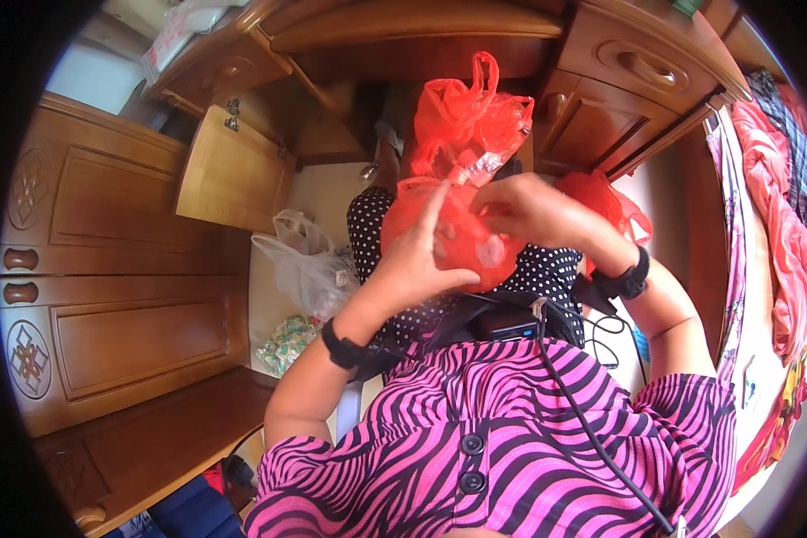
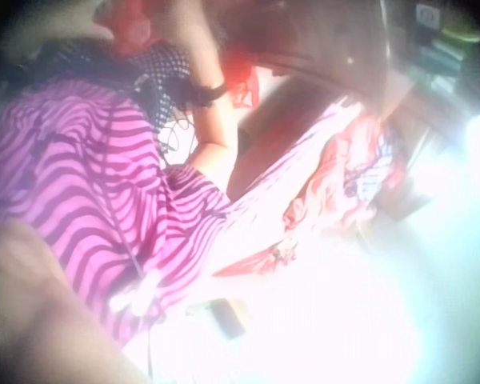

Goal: Sorting small items from a red plastic bag onto a vanity desk.

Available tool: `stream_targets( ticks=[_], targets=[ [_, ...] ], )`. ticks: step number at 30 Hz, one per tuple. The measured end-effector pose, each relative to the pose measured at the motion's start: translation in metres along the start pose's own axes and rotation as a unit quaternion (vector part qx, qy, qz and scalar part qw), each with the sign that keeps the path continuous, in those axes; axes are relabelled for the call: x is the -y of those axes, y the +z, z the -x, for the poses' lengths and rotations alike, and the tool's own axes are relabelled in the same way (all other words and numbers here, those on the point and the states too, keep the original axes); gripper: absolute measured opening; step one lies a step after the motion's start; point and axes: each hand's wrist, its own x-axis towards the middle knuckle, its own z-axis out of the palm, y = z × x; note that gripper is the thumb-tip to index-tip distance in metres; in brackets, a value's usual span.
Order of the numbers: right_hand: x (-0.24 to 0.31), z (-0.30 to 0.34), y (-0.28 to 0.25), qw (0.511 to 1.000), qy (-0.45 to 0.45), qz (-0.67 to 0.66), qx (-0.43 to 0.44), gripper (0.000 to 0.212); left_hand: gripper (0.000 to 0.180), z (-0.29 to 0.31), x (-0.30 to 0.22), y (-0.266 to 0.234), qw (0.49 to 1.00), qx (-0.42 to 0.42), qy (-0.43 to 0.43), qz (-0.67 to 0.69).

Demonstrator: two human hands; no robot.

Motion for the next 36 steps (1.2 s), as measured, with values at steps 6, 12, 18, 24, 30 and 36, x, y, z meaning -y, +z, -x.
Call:
stream_targets(
  ticks=[6, 12, 18, 24, 30, 36],
  targets=[
    [0.047, -0.031, 0.010, 0.992, -0.090, -0.086, -0.007, 0.025, 0.028, -0.012, 0.037, -0.005, 0.974, -0.153, 0.124, 0.112],
    [-0.029, -0.036, -0.033, 0.950, 0.028, 0.169, -0.260, 0.053, 0.015, 0.024, 0.019, -0.108, 0.897, -0.404, 0.101, 0.145],
    [-0.123, -0.043, -0.024, 0.943, 0.045, 0.211, -0.254, 0.028, 0.007, 0.021, 0.075, -0.140, 0.892, -0.436, 0.084, 0.090],
    [-0.059, -0.058, -0.053, 0.953, 0.082, -0.060, -0.285, 0.017, 0.027, 0.032, 0.211, -0.124, 0.933, -0.333, -0.044, -0.129],
    [-0.001, -0.046, -0.061, 0.954, 0.031, -0.200, -0.220, 0.016, 0.079, -0.027, 0.072, -0.071, 0.919, -0.307, 0.064, -0.238],
    [0.064, -0.041, -0.021, 0.982, -0.175, 0.016, -0.065, 0.025, 0.054, -0.072, 0.002, -0.037, 0.934, -0.188, 0.302, 0.010]
  ],
)
